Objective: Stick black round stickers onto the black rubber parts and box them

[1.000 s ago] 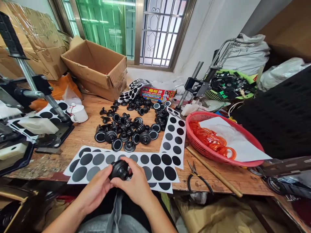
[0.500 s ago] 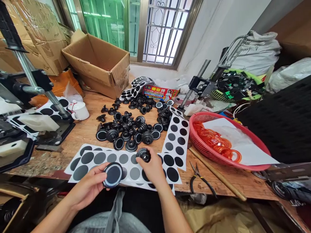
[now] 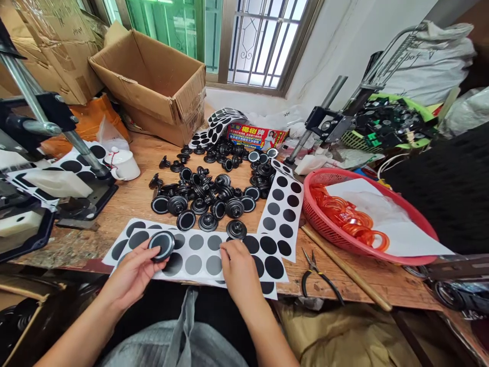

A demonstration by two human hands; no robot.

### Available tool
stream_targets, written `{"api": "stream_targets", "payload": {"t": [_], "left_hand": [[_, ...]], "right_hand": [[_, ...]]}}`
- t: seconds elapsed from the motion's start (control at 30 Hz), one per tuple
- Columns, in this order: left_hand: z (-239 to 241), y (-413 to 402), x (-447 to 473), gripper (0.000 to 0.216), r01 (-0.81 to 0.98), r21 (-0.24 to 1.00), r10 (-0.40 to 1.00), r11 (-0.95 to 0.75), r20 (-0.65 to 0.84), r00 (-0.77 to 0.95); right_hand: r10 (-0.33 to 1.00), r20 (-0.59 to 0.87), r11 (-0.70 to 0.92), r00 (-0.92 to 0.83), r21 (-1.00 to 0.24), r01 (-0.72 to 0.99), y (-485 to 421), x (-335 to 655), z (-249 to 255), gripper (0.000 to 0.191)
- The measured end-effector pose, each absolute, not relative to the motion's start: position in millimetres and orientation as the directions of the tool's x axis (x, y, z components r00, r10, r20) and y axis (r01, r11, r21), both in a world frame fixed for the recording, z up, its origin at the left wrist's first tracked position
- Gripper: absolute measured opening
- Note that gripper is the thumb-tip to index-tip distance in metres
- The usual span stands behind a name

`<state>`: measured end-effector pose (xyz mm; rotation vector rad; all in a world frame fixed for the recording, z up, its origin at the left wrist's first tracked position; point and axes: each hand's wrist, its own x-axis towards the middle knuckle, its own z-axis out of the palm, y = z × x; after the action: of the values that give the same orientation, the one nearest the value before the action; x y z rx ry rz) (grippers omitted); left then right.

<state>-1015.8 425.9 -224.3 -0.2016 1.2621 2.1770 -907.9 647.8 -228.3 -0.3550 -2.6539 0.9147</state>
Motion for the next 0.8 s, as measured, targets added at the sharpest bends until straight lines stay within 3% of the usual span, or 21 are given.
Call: {"api": "stream_targets", "payload": {"t": [0.2,0.3,0.47,0.6,0.8], "left_hand": [[-219.6,386.7,-1057.3,0.01,-0.358,0.738,0.076,-0.572,-0.388,-0.919],[-216.8,368.9,-1062.7,0.009,-0.308,0.744,0.009,-0.593,-0.377,-0.926],[-223.5,386.1,-1036.4,0.014,-0.412,0.769,0.17,-0.488,-0.379,-0.91],[-234.4,405.3,-1023.3,0.024,-0.453,0.785,0.269,-0.422,-0.368,-0.89],[-241.0,406.0,-1026.2,0.029,-0.435,0.811,0.307,-0.391,-0.331,-0.892]], "right_hand": [[0.308,0.138,0.75,-0.941,-0.644,0.151,649.2,-902.7,-222.5,0.018],[0.237,0.124,0.746,-0.963,-0.658,0.1,635.6,-914.0,-219.4,0.018],[-0.022,0.08,0.821,-0.997,-0.568,-0.063,579.9,-951.8,-224.9,0.021],[-0.068,0.014,0.89,-0.998,-0.451,-0.067,563.1,-976.0,-229.6,0.018],[-0.188,-0.081,0.828,-0.979,-0.55,-0.113,576.3,-993.3,-220.8,0.017]]}}
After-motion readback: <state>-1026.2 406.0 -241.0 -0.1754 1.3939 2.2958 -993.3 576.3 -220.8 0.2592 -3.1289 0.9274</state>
